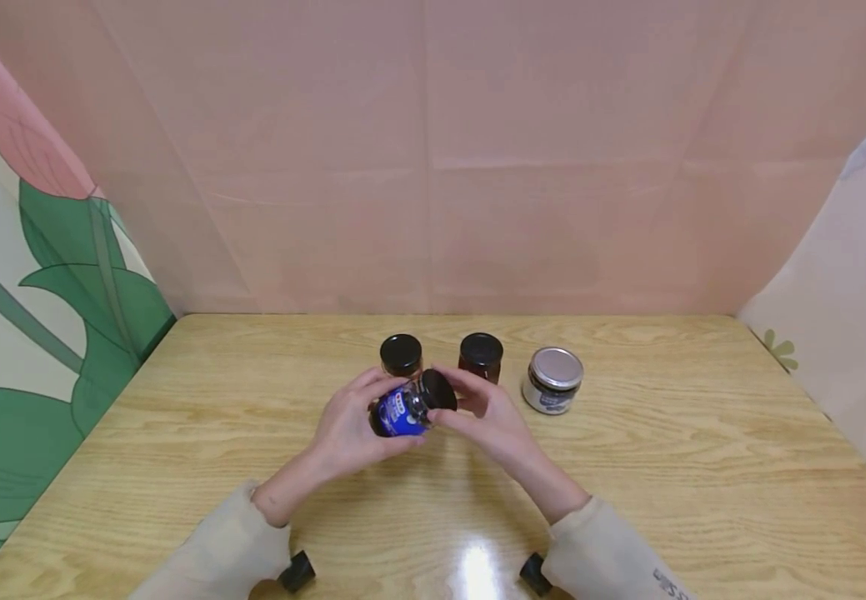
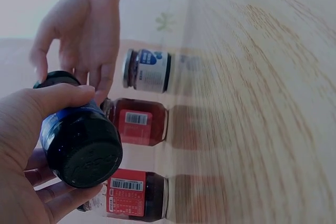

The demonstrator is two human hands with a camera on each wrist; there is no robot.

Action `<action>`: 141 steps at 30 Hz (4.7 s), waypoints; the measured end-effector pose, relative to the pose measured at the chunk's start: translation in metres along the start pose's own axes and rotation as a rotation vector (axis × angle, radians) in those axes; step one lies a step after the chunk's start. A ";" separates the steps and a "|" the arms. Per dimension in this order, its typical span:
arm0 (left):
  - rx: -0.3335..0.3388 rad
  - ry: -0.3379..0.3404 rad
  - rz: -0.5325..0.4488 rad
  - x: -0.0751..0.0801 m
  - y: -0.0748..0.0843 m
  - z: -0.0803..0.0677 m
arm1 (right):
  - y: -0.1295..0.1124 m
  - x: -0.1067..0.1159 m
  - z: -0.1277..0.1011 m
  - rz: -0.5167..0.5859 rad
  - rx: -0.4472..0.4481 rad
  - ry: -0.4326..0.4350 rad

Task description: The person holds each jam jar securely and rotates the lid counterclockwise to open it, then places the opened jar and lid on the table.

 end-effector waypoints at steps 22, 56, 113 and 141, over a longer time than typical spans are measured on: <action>0.005 -0.003 -0.032 0.001 -0.002 0.001 | 0.014 0.012 -0.001 -0.326 -0.253 0.213; 0.053 0.003 -0.055 0.006 -0.010 -0.004 | 0.009 -0.001 -0.001 0.011 -0.117 0.064; 0.359 0.294 -0.178 0.064 -0.082 -0.016 | 0.002 -0.049 0.014 -0.087 0.012 -0.135; 0.497 0.389 -0.291 0.074 -0.115 -0.015 | -0.013 -0.100 0.039 -0.413 0.047 -0.236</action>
Point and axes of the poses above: each hand's wrist, its own z-axis towards the middle knuckle, its own x-axis out of the back of the hand, y = z × x, the point moved 10 cm from there along z, towards the middle knuckle, and after that the axes turned 14 degrees about -z, right-handed, at the moved point
